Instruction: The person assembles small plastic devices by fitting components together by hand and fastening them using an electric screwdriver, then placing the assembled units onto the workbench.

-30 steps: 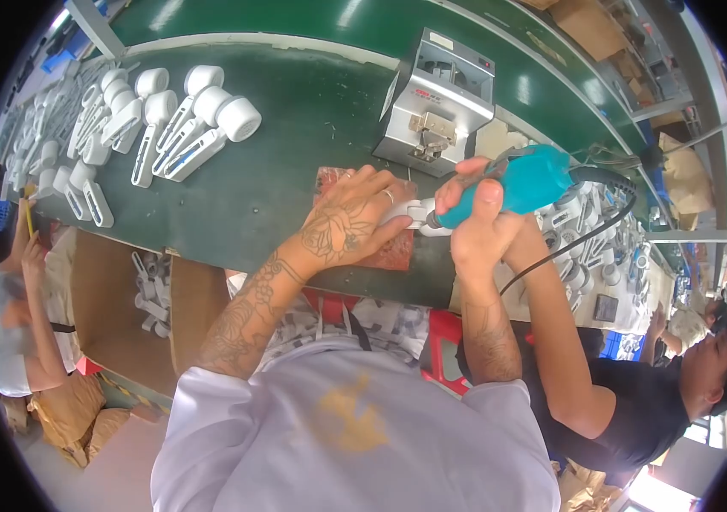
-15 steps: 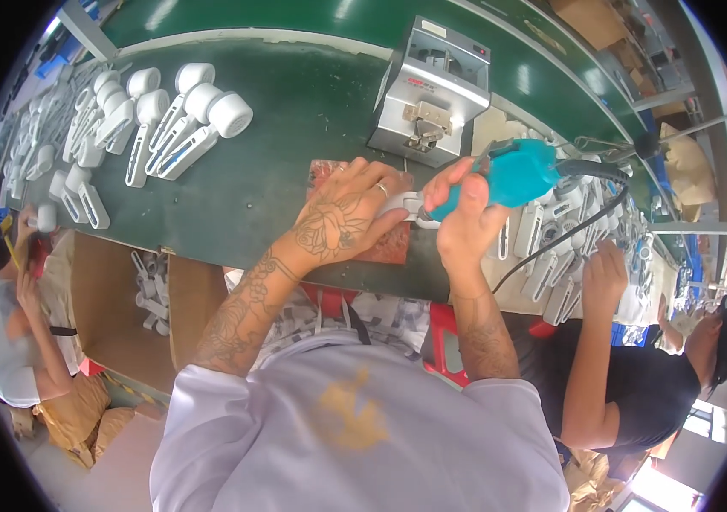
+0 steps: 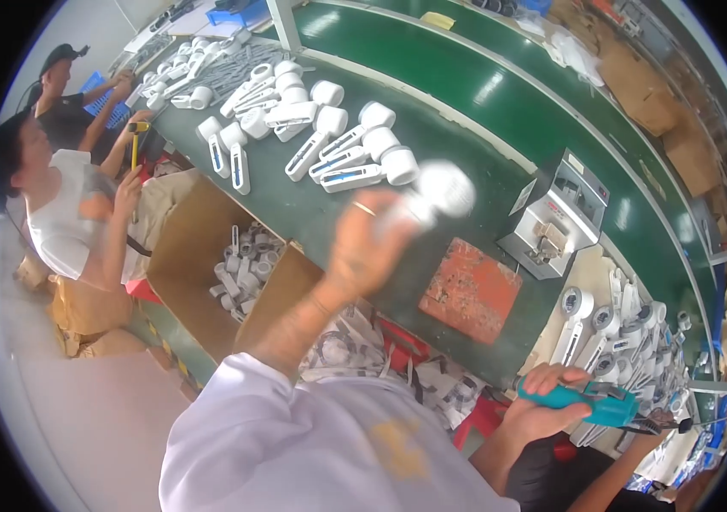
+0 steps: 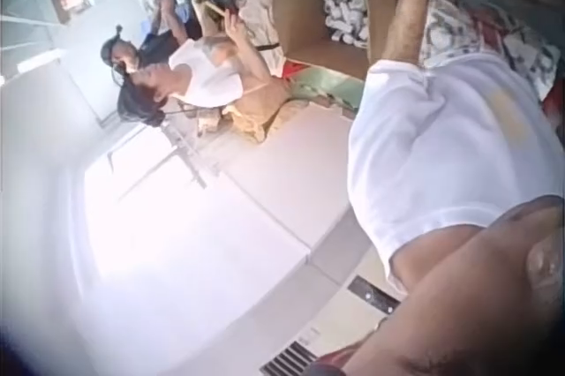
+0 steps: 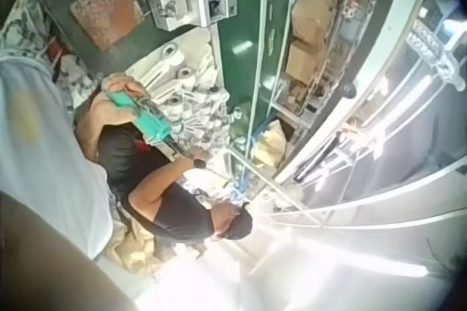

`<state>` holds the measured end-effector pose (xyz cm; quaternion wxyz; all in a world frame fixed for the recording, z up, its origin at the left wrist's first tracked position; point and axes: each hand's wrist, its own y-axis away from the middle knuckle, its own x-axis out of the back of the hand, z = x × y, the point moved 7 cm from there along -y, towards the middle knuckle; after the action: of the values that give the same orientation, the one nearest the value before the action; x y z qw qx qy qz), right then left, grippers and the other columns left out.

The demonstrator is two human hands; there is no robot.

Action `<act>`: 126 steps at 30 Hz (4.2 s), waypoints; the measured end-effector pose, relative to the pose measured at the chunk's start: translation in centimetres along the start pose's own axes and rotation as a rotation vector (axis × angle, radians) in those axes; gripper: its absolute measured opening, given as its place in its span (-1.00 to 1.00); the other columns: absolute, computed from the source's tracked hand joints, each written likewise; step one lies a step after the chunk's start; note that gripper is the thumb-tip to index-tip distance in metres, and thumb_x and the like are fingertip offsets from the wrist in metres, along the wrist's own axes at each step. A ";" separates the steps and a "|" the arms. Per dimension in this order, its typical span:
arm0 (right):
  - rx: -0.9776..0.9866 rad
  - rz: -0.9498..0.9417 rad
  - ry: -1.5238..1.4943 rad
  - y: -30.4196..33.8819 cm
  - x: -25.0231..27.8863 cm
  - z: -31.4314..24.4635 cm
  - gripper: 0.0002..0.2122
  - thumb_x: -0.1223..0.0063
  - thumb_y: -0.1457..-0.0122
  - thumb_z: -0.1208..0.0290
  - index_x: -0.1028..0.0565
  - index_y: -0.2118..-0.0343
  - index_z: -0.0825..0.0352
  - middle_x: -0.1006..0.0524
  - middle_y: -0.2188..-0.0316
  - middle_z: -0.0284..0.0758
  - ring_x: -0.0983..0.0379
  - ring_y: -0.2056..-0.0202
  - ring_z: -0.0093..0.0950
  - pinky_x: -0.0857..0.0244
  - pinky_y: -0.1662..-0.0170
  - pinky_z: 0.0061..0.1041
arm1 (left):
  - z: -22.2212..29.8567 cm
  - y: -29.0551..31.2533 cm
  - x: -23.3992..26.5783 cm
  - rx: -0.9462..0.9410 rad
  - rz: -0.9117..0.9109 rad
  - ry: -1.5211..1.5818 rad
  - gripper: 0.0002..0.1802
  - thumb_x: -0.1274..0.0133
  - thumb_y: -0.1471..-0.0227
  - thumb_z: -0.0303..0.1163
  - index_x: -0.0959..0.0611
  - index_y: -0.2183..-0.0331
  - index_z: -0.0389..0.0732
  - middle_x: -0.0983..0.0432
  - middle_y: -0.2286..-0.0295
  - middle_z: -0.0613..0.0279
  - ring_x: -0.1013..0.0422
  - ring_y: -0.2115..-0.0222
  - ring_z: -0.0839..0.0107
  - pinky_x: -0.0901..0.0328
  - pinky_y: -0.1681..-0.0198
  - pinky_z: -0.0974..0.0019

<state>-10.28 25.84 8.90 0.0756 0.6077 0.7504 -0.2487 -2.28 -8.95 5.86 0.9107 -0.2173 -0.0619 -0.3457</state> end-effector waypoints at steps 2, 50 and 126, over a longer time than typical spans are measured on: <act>0.007 0.018 0.109 0.9 1.0 -0.1 -0.33 0.03 -0.11 -0.41 -0.36 0.23 0.28 -0.28 0.68 -0.43 -0.22 0.67 -0.54 -0.08 0.58 -0.54 | -4.9 -3.9 5.6 0.068 0.309 0.180 -0.67 -0.09 -0.20 -0.40 -0.51 0.03 -0.35 -0.52 0.18 0.00 -0.48 0.20 0.21 -0.37 0.07 0.19; 0.170 0.017 0.165 -10.6 -2.5 2.1 -0.38 -0.04 -0.24 -0.20 -0.44 0.14 0.47 -0.45 0.58 -0.37 -0.41 0.56 -0.54 -0.26 0.51 -0.56 | 6.3 3.0 -16.6 -0.601 -0.681 -0.133 -0.76 -0.22 -0.02 -0.32 -0.68 0.24 -0.19 -0.48 0.26 0.18 -0.41 0.22 0.12 -0.33 0.08 0.13; 0.050 -0.130 0.357 -10.5 -5.1 3.4 -0.41 0.00 -0.28 -0.15 -0.40 0.19 0.48 -0.41 0.62 -0.31 -0.39 0.60 -0.45 -0.29 0.49 -0.46 | 4.5 2.8 -17.1 -0.574 -0.731 -0.221 -0.63 -0.03 -0.15 -0.20 -0.60 0.08 -0.21 -0.46 0.18 0.07 -0.35 0.10 0.07 -0.24 -0.02 0.04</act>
<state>-19.62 18.35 11.01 -0.0904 0.5940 0.7832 -0.1599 -13.14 5.22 4.37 0.6207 -0.4596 -0.1328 -0.6212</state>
